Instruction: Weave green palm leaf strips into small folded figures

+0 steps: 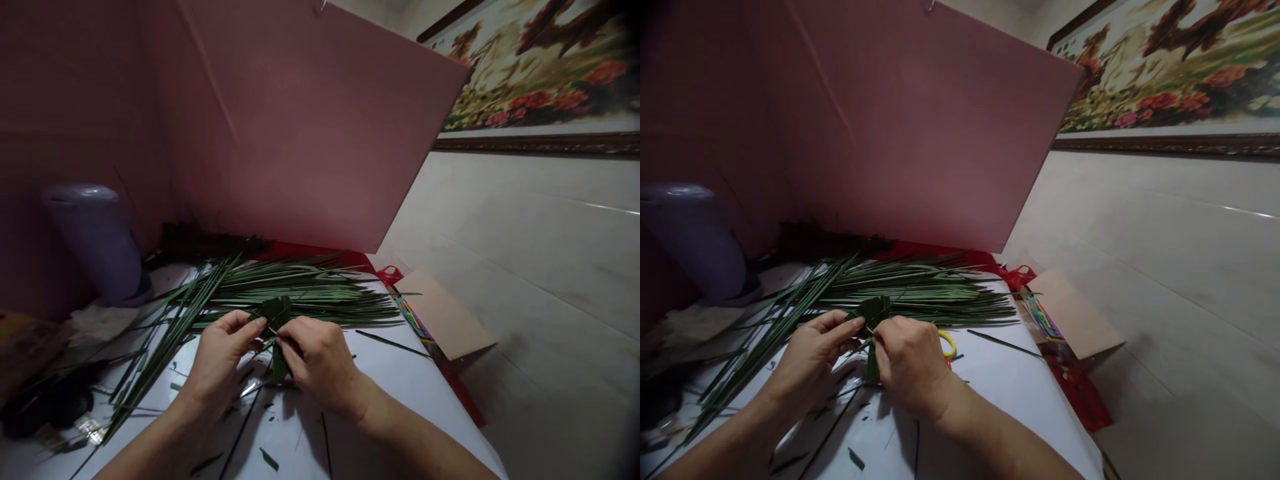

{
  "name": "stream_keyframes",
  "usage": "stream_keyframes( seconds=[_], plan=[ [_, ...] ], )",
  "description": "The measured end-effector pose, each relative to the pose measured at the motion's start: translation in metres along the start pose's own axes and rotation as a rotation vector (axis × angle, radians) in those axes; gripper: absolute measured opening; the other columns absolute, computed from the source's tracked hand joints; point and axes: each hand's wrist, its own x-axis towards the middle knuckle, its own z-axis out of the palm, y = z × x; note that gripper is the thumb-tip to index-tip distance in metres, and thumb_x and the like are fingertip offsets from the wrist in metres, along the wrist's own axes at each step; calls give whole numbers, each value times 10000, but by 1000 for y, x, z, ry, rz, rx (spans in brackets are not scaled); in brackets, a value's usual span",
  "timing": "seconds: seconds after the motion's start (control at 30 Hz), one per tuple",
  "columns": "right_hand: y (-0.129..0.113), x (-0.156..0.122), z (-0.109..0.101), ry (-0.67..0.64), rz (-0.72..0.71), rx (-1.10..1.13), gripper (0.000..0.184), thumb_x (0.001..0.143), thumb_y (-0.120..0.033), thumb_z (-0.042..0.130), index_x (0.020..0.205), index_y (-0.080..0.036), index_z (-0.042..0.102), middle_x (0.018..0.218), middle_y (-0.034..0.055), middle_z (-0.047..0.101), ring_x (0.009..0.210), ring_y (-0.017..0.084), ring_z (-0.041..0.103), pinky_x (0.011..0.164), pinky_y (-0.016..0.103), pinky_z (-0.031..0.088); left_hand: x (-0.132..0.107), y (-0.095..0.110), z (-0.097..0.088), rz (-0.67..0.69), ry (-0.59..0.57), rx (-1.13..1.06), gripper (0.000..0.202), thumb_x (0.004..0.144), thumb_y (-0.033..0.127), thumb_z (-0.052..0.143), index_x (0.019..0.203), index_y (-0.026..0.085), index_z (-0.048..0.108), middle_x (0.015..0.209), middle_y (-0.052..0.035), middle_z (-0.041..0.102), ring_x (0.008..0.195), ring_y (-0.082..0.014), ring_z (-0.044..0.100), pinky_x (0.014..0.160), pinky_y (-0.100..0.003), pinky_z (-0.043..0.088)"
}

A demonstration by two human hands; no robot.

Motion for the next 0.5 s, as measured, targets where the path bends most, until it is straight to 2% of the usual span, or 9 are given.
stream_keyframes(
  seconds=[0.27,0.5],
  plan=[
    [2,-3,3,13,-5,55,132,782,-98,498,762,-154,617,706,28,640,650,138,578,618,233,396,-3,1,2,-49,2,2,229,646,259,711,591,172,507,519,71,521,497,-76,476,483,-189,379],
    [4,-3,7,47,-18,94,151,808,-104,470,781,-137,615,703,43,634,652,140,574,625,237,404,-3,1,1,-62,-12,-14,213,645,251,716,595,170,526,537,63,548,515,-80,508,496,-186,396]
  ],
)
